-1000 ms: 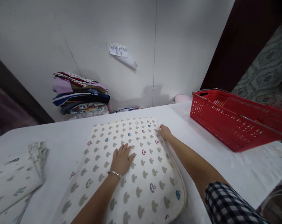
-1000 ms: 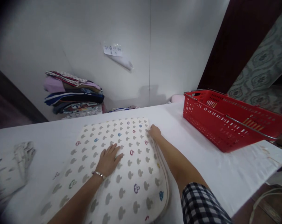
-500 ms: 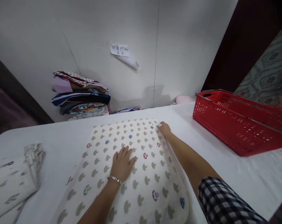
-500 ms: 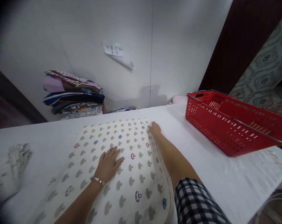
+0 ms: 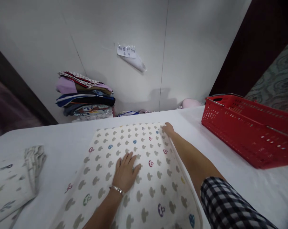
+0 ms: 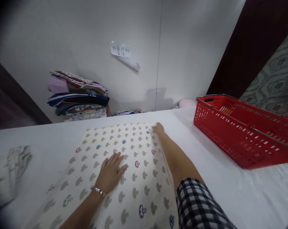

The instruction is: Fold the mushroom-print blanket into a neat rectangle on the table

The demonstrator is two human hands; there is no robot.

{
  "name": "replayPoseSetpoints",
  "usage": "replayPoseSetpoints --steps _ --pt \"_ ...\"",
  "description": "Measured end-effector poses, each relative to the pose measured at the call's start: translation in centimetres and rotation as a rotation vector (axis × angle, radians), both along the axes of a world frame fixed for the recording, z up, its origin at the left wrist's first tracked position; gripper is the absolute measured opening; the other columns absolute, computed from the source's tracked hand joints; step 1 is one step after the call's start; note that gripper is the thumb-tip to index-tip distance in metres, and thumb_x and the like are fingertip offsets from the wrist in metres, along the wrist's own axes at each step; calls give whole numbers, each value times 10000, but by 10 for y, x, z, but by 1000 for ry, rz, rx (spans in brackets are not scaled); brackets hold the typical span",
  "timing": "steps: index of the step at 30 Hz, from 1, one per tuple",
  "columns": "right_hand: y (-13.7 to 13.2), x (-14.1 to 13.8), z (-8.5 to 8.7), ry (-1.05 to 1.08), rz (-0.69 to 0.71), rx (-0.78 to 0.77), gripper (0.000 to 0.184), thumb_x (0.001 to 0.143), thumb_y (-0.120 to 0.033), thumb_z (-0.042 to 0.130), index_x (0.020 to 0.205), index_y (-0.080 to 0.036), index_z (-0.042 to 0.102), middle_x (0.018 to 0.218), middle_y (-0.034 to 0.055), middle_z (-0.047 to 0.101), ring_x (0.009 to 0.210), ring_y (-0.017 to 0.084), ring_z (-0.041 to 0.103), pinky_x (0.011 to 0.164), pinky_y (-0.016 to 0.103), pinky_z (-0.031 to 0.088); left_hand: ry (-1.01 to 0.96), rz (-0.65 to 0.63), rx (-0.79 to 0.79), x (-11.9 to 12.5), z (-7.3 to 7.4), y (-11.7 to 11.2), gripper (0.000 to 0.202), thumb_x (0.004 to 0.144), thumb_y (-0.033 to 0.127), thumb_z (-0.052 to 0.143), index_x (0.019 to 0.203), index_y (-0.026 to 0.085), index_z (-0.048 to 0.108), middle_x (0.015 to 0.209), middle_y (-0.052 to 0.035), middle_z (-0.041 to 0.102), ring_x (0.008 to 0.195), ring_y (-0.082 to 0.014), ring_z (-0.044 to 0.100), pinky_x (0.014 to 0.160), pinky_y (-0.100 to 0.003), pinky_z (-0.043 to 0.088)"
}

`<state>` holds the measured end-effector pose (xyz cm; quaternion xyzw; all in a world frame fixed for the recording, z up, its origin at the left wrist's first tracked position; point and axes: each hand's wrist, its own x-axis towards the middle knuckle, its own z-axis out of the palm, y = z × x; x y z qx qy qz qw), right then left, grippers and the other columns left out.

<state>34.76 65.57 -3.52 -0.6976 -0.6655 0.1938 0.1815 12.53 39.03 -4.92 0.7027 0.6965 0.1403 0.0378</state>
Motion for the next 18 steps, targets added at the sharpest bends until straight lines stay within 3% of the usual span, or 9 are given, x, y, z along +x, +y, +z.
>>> replayPoseSetpoints --steps 6,13,18 --pt "3 -5 -5 0 -27 13 479 842 -322 467 1296 -176 419 1158 98 609 1012 198 598 759 264 452 -19 -13 4 -1 -3 -2 527 897 506 319 1319 222 458 1434 -79 378 1339 -261 291 1094 -509 205" --pt "-7 -13 0 -106 5 70 415 864 -285 437 1266 -180 441 1141 132 597 1057 250 551 834 327 422 -15 -15 25 -2 -8 -2 516 894 500 332 1309 225 468 1429 -78 386 1337 -267 294 1099 -510 200" --pt "-16 -22 5 -214 64 164 425 874 -199 394 1297 -158 415 1258 166 512 1169 271 452 922 373 363 -25 -11 25 -1 -6 -3 511 897 499 327 1301 223 471 1429 -80 386 1337 -265 294 1097 -513 197"
